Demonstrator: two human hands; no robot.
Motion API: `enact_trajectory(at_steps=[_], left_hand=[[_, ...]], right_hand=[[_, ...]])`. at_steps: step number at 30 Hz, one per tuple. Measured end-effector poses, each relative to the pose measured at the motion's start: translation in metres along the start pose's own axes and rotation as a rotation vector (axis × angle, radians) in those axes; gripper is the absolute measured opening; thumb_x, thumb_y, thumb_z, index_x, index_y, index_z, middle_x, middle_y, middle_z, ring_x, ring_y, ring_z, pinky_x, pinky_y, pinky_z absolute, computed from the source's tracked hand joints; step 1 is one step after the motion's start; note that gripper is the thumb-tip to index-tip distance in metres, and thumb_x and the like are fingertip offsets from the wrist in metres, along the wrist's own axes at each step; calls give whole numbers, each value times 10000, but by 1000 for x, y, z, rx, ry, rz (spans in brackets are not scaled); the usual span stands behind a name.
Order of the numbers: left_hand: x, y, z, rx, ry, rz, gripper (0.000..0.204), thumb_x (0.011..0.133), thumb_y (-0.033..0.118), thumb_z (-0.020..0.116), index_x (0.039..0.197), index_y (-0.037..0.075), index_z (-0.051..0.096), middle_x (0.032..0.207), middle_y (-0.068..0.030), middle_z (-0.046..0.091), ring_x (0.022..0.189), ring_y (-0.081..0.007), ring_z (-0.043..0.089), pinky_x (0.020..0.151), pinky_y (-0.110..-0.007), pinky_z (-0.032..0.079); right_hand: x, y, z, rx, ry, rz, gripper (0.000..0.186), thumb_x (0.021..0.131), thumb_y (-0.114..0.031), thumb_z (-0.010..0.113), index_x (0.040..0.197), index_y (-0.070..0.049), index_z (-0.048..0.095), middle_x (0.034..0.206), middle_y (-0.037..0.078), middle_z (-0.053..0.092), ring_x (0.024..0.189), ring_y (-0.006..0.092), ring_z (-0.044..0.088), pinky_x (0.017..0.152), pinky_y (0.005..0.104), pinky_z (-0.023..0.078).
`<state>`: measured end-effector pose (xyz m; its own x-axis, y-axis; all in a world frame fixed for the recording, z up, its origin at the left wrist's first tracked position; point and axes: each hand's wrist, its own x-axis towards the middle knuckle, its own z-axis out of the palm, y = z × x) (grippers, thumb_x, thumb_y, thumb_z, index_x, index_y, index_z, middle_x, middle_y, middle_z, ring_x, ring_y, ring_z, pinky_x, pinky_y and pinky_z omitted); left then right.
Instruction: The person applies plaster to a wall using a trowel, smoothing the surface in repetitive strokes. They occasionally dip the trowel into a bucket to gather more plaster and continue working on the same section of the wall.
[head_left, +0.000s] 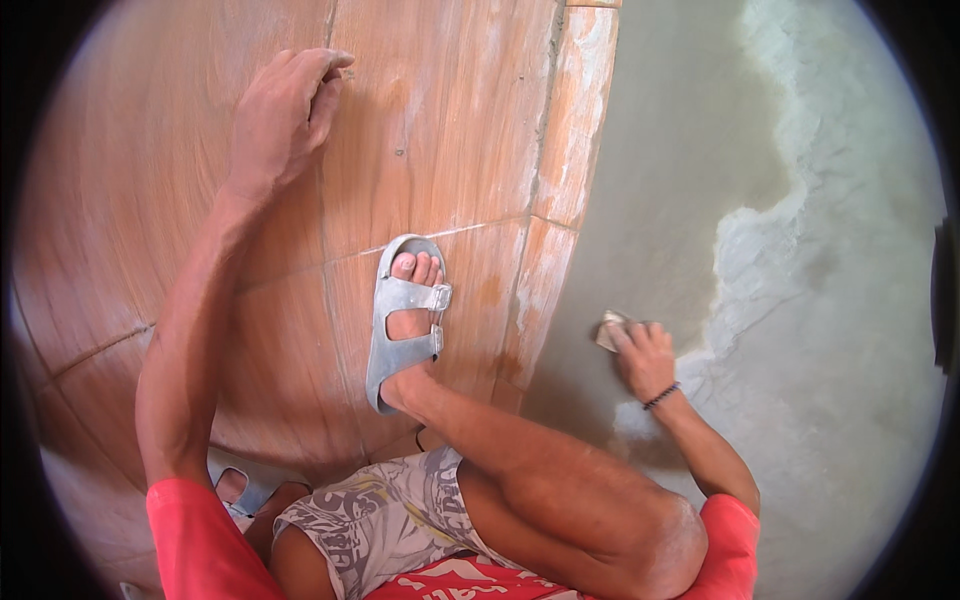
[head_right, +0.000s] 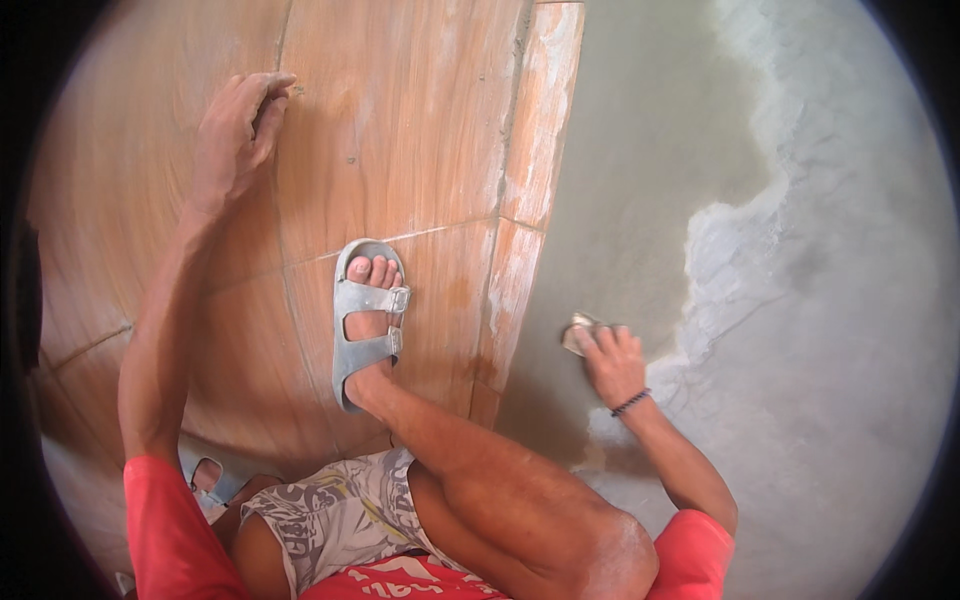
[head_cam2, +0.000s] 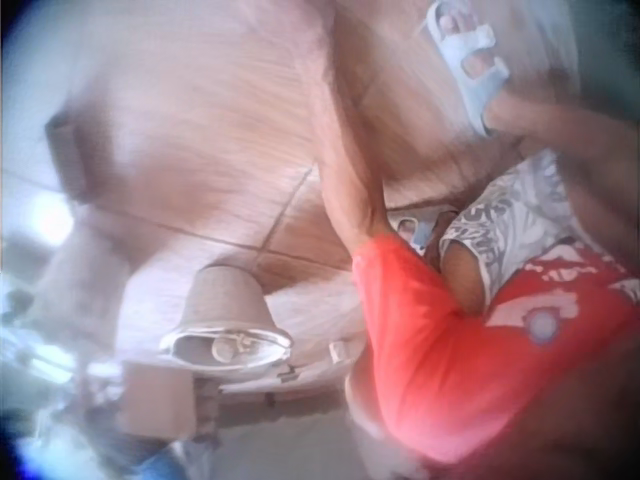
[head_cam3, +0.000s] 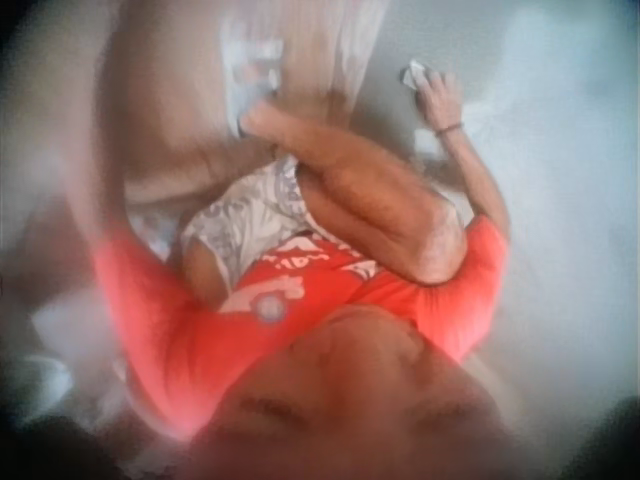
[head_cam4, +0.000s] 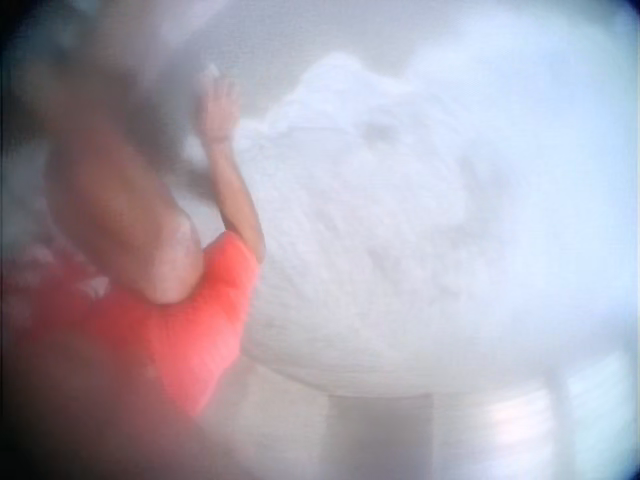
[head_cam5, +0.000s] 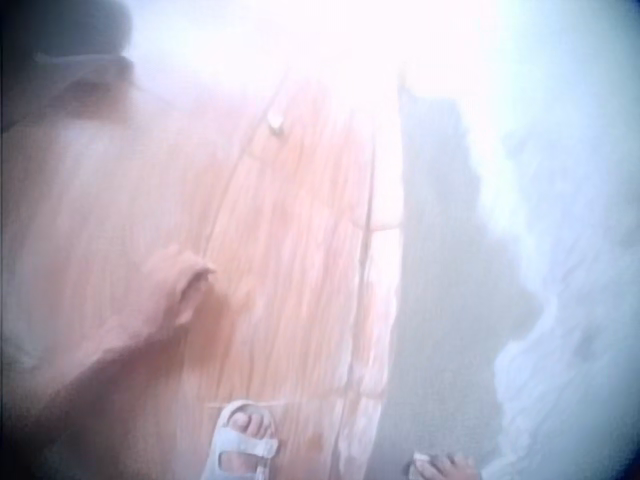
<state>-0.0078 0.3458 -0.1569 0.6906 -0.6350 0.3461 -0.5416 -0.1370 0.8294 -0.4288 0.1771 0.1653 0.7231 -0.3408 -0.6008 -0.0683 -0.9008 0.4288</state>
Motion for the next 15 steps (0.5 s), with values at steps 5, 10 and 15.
enact_trajectory(at_steps=[5,10,15], left_hand=[[1,10,-4,-26,-7,-76,188,900,32,629,1086,46,655,935,-127,659,870,-289,632,770,-374,497],[7,11,-5,-33,-9,-29,181,888,13,634,1067,39,650,921,-127,654,855,-292,625,757,-375,494],[9,9,-18,12,-68,-41,174,897,39,631,1069,51,643,925,-106,656,863,-270,628,756,-371,501]], right_hand=[[77,55,-82,-150,340,305,588,744,-22,657,1322,-110,588,1093,111,596,964,322,534,828,423,440],[94,32,-20,-50,108,62,503,757,-54,646,1257,-95,615,1099,121,595,968,326,536,823,444,440],[100,89,-75,-107,243,180,572,739,-59,667,1304,-123,603,1089,90,600,984,314,534,835,434,440]])
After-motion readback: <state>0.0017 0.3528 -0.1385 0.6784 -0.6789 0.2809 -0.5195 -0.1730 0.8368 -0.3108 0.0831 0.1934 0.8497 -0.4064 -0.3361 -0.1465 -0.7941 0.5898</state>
